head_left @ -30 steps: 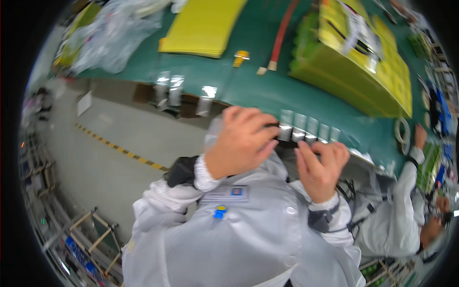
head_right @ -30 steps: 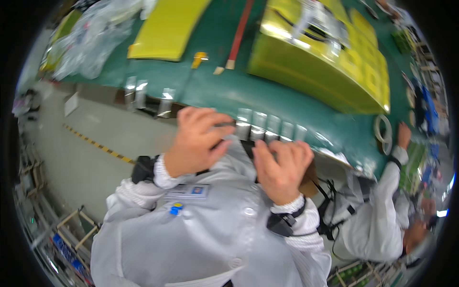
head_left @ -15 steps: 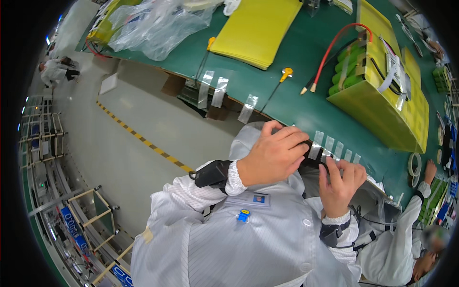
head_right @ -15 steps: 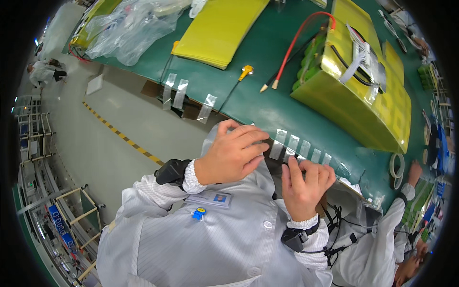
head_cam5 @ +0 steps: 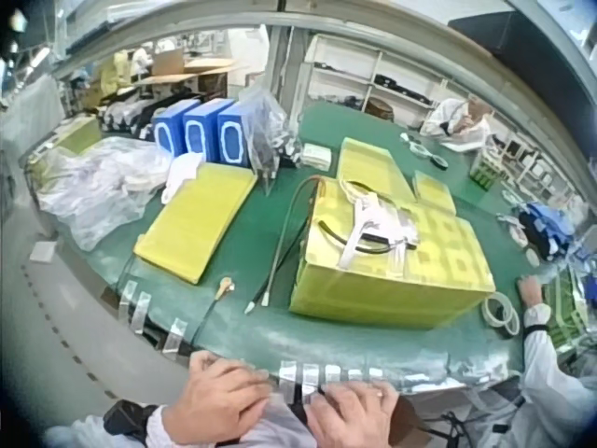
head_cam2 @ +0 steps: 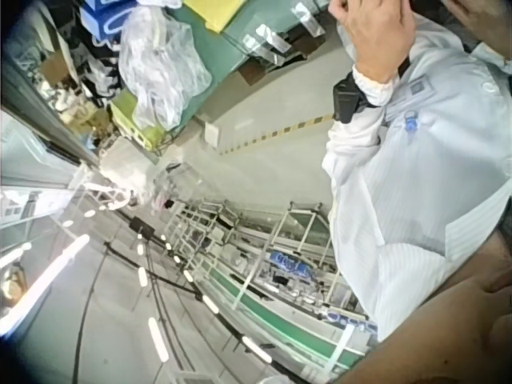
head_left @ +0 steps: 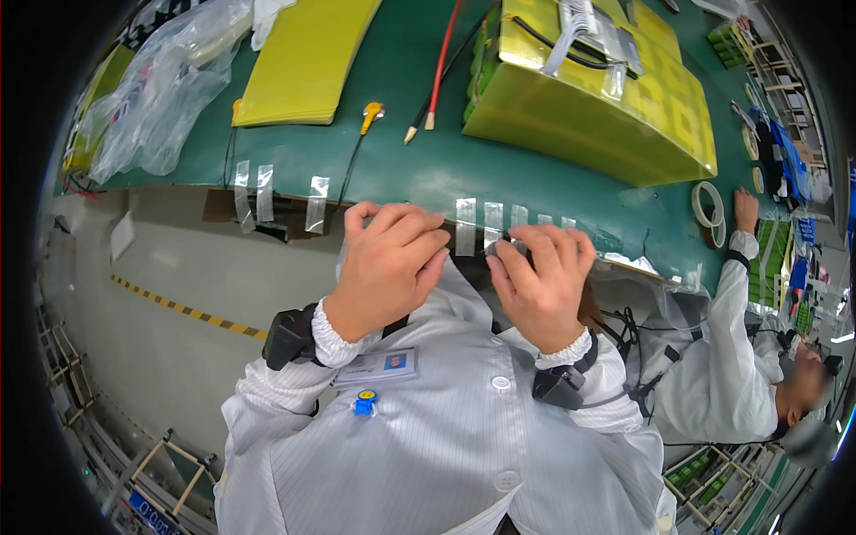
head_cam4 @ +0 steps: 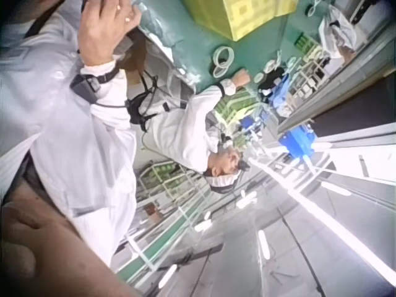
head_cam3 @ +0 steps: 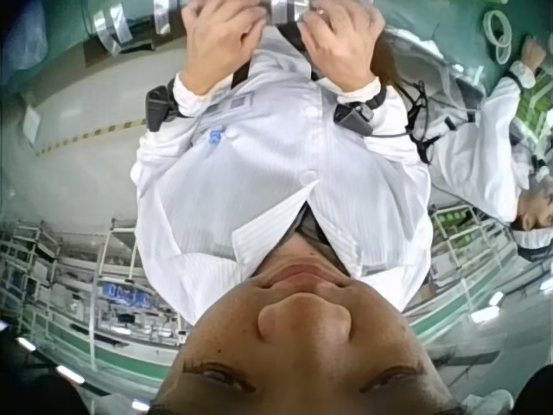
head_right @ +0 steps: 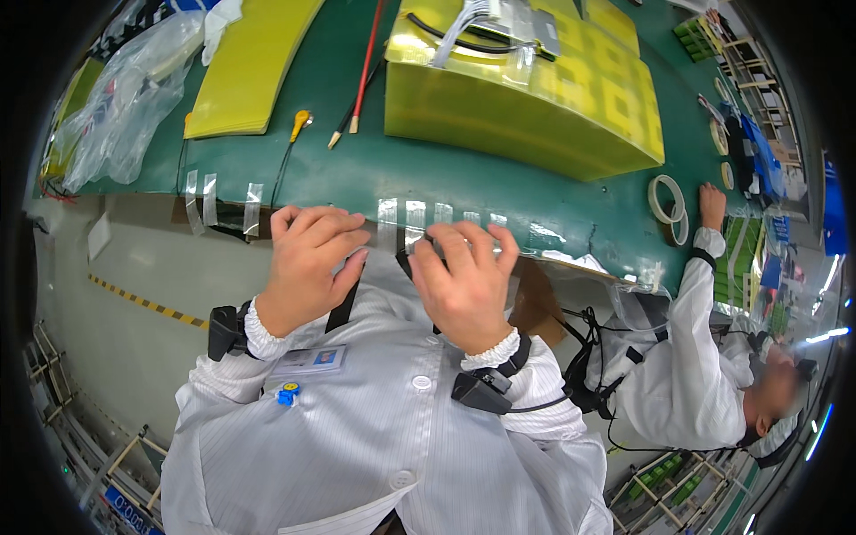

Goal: Using a multimeter to test voltage on a large battery pack and applying insulation tape.

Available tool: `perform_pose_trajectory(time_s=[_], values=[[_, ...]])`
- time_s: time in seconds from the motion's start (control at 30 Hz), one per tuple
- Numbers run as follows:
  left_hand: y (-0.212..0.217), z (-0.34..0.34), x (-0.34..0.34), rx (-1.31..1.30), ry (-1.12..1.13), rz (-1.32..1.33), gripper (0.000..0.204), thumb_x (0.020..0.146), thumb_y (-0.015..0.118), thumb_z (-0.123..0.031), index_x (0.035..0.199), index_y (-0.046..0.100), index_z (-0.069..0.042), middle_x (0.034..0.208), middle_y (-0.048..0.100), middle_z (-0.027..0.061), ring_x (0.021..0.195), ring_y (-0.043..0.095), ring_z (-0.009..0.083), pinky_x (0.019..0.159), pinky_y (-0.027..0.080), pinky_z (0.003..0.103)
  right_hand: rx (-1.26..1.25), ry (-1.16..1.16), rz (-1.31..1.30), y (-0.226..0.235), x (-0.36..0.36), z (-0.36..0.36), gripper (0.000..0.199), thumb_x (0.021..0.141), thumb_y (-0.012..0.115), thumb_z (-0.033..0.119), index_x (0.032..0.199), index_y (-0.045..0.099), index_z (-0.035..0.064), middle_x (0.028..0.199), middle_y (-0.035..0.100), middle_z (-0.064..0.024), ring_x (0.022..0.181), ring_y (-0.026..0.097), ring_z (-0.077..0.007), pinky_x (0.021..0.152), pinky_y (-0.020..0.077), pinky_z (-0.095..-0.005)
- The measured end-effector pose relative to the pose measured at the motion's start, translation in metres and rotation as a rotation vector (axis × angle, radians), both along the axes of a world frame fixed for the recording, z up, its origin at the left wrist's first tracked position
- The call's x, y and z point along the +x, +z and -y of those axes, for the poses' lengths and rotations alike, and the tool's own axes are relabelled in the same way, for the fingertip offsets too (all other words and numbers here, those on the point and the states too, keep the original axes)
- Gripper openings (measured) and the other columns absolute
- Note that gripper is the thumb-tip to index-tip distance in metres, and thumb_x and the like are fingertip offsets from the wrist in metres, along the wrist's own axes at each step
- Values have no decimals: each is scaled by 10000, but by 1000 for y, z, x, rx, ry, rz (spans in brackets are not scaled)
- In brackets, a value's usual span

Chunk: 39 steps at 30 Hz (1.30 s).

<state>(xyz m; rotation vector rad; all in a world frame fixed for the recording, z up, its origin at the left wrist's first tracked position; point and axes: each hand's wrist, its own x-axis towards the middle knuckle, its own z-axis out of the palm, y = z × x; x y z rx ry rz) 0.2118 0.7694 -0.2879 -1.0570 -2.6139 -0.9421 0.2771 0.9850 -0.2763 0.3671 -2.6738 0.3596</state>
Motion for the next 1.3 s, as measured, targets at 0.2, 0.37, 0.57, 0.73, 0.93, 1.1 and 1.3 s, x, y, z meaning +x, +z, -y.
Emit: perform_pose_trajectory(time_s=[0.2,0.37,0.57,0.73,0.93,1.1,1.3], values=[[6,-2,-6,13,-26,-23,185,760,773,-124,935,717,-109,1093,705,11,1052,624,218,929,354,437,-79,91,10,12,-14,-4,198,706,759,87,880,668,67,1088,650,-56,1032,625,-232,984,395,-505],[13,-1,-5,-43,-15,12,218,739,756,-110,930,653,-87,1083,681,63,1031,597,282,953,356,460,-111,127,110,17,-27,-8,131,761,704,113,871,661,57,1089,663,-95,1000,631,-257,967,421,-468],[28,-8,-1,-128,-47,25,411,724,775,-184,1102,651,-81,1036,635,77,1015,562,294,961,349,460,-106,152,165,24,-43,-19,128,805,651,122,911,644,51,1025,693,-116,948,664,-267,949,432,-439],[35,-15,0,-228,-74,-8,578,746,791,-313,1262,645,-100,1035,616,78,986,542,294,933,340,470,-16,172,156,26,-53,-25,112,791,664,114,811,572,54,753,633,-97,707,644,-273,772,455,-373],[42,-14,4,-297,-84,-23,633,728,818,-413,1287,654,-167,1032,577,78,986,530,281,917,332,480,-22,173,167,28,-57,-23,124,772,668,139,797,569,68,694,619,-87,662,633,-273,728,442,-381],[41,-12,2,-333,-87,-13,669,775,750,-515,1343,632,-183,1039,582,90,978,524,299,899,340,447,54,156,188,23,-62,-21,132,766,662,169,776,564,82,703,581,-85,658,609,-283,718,452,-400],[41,-14,3,-345,-93,-48,704,776,684,-624,1348,632,-218,1023,564,82,948,525,267,890,348,449,-86,170,255,31,-59,-28,73,852,651,83,889,593,59,764,644,-99,737,639,-319,785,471,-415]])
